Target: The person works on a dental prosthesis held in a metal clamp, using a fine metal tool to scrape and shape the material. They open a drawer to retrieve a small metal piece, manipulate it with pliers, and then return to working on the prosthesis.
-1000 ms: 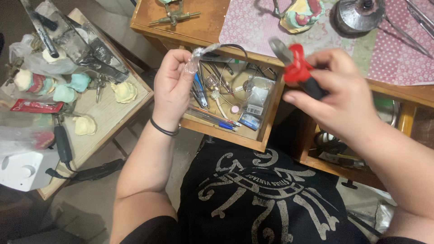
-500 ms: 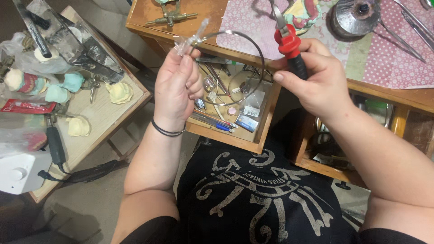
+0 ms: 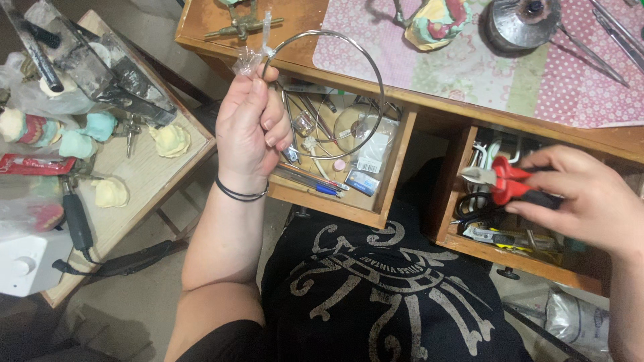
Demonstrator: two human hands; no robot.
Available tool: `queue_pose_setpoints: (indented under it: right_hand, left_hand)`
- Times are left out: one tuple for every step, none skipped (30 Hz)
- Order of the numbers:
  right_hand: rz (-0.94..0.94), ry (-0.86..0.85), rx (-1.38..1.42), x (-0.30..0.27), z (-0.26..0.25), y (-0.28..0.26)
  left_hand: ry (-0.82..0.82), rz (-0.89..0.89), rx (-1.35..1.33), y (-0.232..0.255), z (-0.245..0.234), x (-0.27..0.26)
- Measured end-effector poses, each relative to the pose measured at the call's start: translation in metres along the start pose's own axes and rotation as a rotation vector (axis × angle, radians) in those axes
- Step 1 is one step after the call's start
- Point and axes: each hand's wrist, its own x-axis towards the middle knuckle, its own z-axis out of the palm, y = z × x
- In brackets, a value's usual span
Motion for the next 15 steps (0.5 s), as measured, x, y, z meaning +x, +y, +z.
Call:
queue_pose_setpoints:
  right_hand:
    - [0.050, 0.006, -0.039, -0.017, 0.006, 0.017]
    - [0.054, 0.009, -0.041, -0.028, 0.012, 0.030]
    - [0.062, 0.002, -0.110, -0.039, 0.018, 0.042]
    - [0.070, -0.005, -0.180, -0.050, 0.025, 0.054]
    - [0.076, -0.004, -0.181, -0.051, 0.026, 0.054]
    - [0.117, -0.049, -0.223, -0.052, 0.027, 0.054]
    - [0.157, -0.094, -0.265, -0.052, 0.028, 0.055]
    - [0.161, -0.093, -0.265, -0.045, 0.021, 0.046]
    - [0.165, -0.140, -0.352, -0.037, 0.015, 0.037]
    - [0.169, -0.187, -0.439, -0.028, 0.009, 0.029]
    - [0.167, -0.188, -0.440, -0.013, -0.002, 0.005]
    - [0.047, -0.037, -0.503, 0.002, -0.012, -0.019]
    - [-0.070, 0.117, -0.564, 0.016, -0.022, -0.044]
    - [-0.071, 0.117, -0.565, 0.036, -0.026, -0.063]
    - [-0.265, 0.200, -0.490, 0.056, -0.031, -0.082]
  left_hand:
    - [0.002, -0.006, -0.003, 0.000, 0.002, 0.001]
    - [-0.003, -0.008, -0.003, 0.000, 0.003, 0.002]
    - [0.008, -0.016, 0.012, -0.001, 0.004, 0.003]
    - [0.019, -0.023, 0.028, -0.001, 0.004, 0.003]
    - [0.015, -0.027, 0.027, -0.001, 0.006, 0.004]
    - [0.009, -0.029, 0.041, -0.001, 0.007, 0.005]
    - [0.004, -0.030, 0.055, -0.001, 0.008, 0.005]
    - [0.001, -0.033, 0.054, -0.001, 0.010, 0.005]
    - [0.005, -0.033, 0.080, 0.000, 0.012, 0.005]
    - [0.008, -0.033, 0.106, 0.001, 0.014, 0.004]
    - [0.010, -0.032, 0.105, 0.002, 0.015, 0.004]
    - [-0.004, -0.039, 0.118, 0.002, 0.016, 0.004]
    - [-0.019, -0.046, 0.131, 0.002, 0.017, 0.003]
    - [-0.019, -0.045, 0.130, 0.005, 0.021, 0.002]
    - [-0.049, -0.062, 0.217, 0.008, 0.025, 0.001]
